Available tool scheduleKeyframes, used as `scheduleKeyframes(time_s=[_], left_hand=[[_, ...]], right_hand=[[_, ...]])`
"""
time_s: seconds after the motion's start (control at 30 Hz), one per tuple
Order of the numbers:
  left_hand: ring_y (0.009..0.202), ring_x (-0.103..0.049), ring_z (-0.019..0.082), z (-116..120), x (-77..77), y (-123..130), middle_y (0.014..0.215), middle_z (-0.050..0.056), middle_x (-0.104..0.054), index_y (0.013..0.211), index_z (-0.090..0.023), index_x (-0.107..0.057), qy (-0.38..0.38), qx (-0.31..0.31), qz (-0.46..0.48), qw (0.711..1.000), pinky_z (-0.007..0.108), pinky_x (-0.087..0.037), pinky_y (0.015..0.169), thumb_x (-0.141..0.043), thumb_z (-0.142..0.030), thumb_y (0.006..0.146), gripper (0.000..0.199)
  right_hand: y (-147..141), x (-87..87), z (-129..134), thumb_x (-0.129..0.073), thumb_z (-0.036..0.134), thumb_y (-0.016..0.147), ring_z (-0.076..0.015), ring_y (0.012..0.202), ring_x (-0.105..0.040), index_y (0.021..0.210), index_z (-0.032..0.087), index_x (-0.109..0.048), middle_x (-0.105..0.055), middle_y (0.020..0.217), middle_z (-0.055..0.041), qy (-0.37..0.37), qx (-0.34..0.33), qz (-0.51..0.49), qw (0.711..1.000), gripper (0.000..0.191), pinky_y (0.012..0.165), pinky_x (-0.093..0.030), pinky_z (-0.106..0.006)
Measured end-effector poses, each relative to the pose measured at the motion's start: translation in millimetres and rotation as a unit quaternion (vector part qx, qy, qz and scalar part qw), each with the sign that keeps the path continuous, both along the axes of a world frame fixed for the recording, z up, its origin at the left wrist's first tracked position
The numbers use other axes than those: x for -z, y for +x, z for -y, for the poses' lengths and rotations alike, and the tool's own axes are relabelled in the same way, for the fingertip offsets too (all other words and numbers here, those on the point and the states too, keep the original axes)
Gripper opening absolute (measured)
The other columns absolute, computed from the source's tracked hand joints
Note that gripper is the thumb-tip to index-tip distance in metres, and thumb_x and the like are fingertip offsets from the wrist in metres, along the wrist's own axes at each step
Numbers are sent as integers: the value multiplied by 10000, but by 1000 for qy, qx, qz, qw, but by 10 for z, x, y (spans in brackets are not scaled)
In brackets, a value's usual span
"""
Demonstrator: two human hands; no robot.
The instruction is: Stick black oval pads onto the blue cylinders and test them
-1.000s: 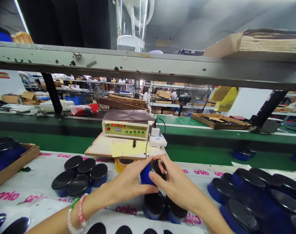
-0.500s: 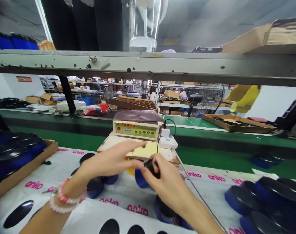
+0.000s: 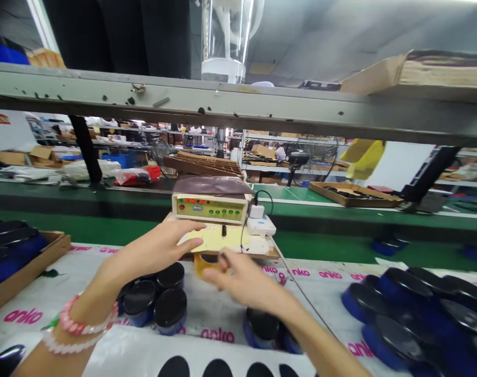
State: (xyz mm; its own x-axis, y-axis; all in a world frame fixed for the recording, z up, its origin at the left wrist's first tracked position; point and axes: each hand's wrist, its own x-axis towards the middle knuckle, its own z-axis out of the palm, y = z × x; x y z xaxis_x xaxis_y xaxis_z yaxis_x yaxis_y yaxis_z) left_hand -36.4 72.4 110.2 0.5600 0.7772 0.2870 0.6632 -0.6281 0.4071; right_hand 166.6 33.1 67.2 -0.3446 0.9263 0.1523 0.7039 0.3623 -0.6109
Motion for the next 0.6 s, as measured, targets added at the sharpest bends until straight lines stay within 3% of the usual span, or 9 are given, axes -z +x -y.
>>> scheduleKeyframes(time_s=[0.07,0.17,0.27,0.33,0.4,0.5,0.6], left_hand=[[1203,-514,313,20,84,113,1275,112,-592,1224,-175,-578,-27,14,-9,1000,450,-377,1012,-468,-320,911,362],[1164,-545,321,63,354,421,1257,125,-601,1214,-173,-587,-83,67,-19,994,445,-397,995,-498,-342,893,374],[1264,-450,342,77,737,787,1394,182,-461,1407,-119,-366,-128,89,-17,988,476,-368,1023,-435,-445,916,594],[1317,-370,368,59,965,997,1450,233,-355,1460,-69,-220,-155,89,-17,984,508,-341,1035,-377,-520,918,723],[1299,-386,386,27,1111,1162,1432,251,-367,1452,-63,-242,-170,95,-16,981,520,-333,1032,-390,-540,900,745],[1213,-484,349,-26,1158,1345,1316,208,-496,1362,-104,-413,-167,110,1,980,488,-341,1026,-408,-412,902,554],[1153,-526,297,-73,1105,1471,1218,155,-571,1235,-135,-532,-165,129,31,977,425,-366,1009,-427,-321,884,411]], right_hand=[[499,-125,49,-415,514,894,-86,469,-432,704,242,-274,-424,569,83,48,80,-6,996,360,452,-345,-201],[1169,-168,219,-429,491,881,-100,506,-331,673,245,-197,-291,567,84,156,237,15,959,398,521,-316,-237],[1595,-41,435,-452,431,859,-118,546,-378,682,247,-217,-437,632,52,194,349,59,915,347,595,-347,-263],[1769,86,542,-437,386,867,-137,622,-486,707,249,-247,-555,761,5,177,415,85,888,284,645,-390,-271],[1900,209,592,-444,325,884,-152,689,-555,742,238,-320,-593,826,-29,134,480,118,859,208,666,-424,-276],[2024,367,570,-508,299,912,-151,728,-588,849,166,-497,-599,840,-29,45,535,188,823,148,679,-470,-296],[2043,500,485,-574,340,910,-173,859,-602,1027,139,-579,-608,990,-45,-26,541,259,800,233,770,-502,-369]])
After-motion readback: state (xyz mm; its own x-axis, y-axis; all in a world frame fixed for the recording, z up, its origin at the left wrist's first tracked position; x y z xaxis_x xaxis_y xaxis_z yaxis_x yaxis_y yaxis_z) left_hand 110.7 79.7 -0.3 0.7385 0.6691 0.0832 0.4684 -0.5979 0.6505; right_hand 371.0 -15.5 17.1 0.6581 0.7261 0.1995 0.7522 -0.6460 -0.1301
